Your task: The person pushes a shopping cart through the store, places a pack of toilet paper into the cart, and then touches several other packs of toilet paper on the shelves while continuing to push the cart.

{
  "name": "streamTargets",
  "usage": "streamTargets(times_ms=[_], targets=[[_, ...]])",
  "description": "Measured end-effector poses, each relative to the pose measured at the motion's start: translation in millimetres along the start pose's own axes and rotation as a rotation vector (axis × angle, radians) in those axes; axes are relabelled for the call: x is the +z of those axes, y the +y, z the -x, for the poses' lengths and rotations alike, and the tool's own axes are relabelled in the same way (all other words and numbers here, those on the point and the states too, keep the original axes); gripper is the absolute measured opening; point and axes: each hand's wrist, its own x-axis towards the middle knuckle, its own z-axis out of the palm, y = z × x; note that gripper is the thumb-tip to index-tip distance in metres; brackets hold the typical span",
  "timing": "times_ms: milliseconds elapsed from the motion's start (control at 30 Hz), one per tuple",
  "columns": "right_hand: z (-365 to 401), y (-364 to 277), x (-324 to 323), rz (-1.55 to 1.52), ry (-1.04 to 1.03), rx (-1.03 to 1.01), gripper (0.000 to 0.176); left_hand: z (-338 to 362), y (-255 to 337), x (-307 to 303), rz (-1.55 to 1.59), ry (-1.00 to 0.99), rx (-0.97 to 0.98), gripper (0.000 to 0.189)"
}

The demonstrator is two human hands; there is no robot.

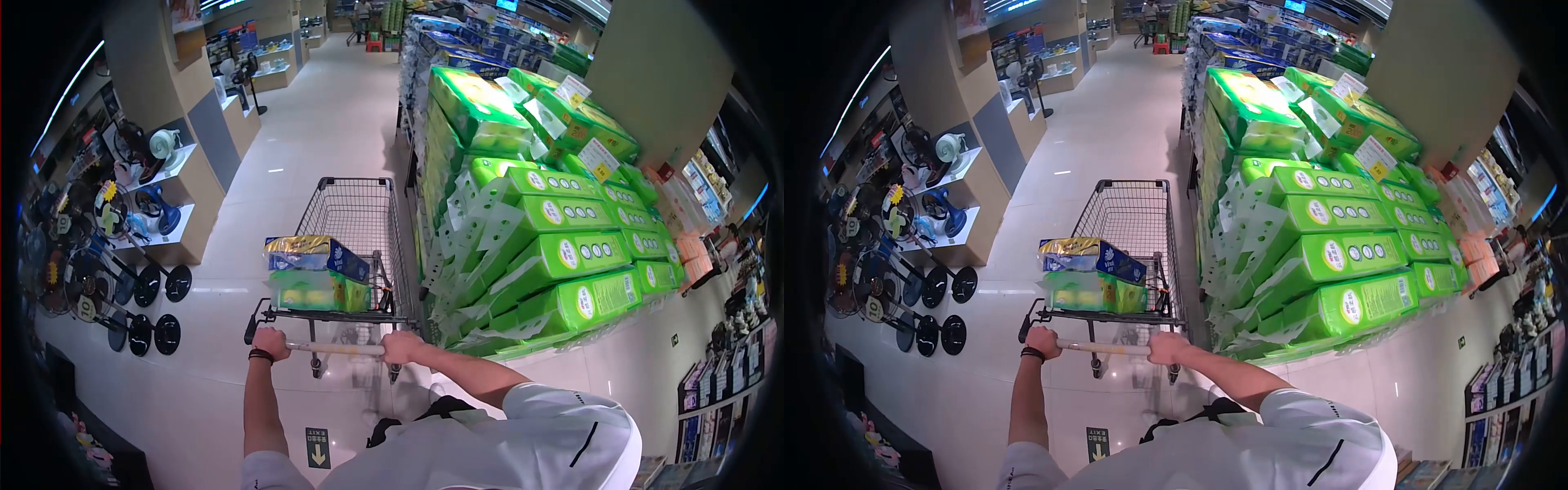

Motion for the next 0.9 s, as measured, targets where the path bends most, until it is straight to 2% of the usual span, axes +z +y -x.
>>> streamTargets(times_ms=[67, 167, 267, 400, 667, 900], targets=[[-4.3, 9.9, -2.1, 0.064, 0.063, 0.112, 0.038, -11.1, 9.4, -6.2, 0.029, -0.013, -0.01, 0.028], [-7.7, 28.7, -15.0, 0.135, 0.167, 0.142, 0.034, -31.5, 25.4, -17.9, 0.037, 0.042, -0.006, 0.029], [-1.1, 44.1, -33.7, 0.151, 0.177, 0.172, 0.034, -44.4, 46.0, -27.5, 0.054, 0.062, -0.021, 0.028], [-1.7, 77.2, -36.2, 0.206, 0.256, 0.165, 0.031, -50.9, 68.9, -34.5, 0.036, 0.199, 0.036, 0.024], [-13.1, 121.0, -41.4, 0.239, 0.404, 0.131, 0.025, -76.5, 92.0, -47.7, 0.057, 0.311, 0.066, 0.025], [-6.5, 118.9, -74.3, 0.152, 0.303, 0.205, 0.028, -106.3, 91.4, -49.9, 0.032, 0.36, 0.087, 0.022]])
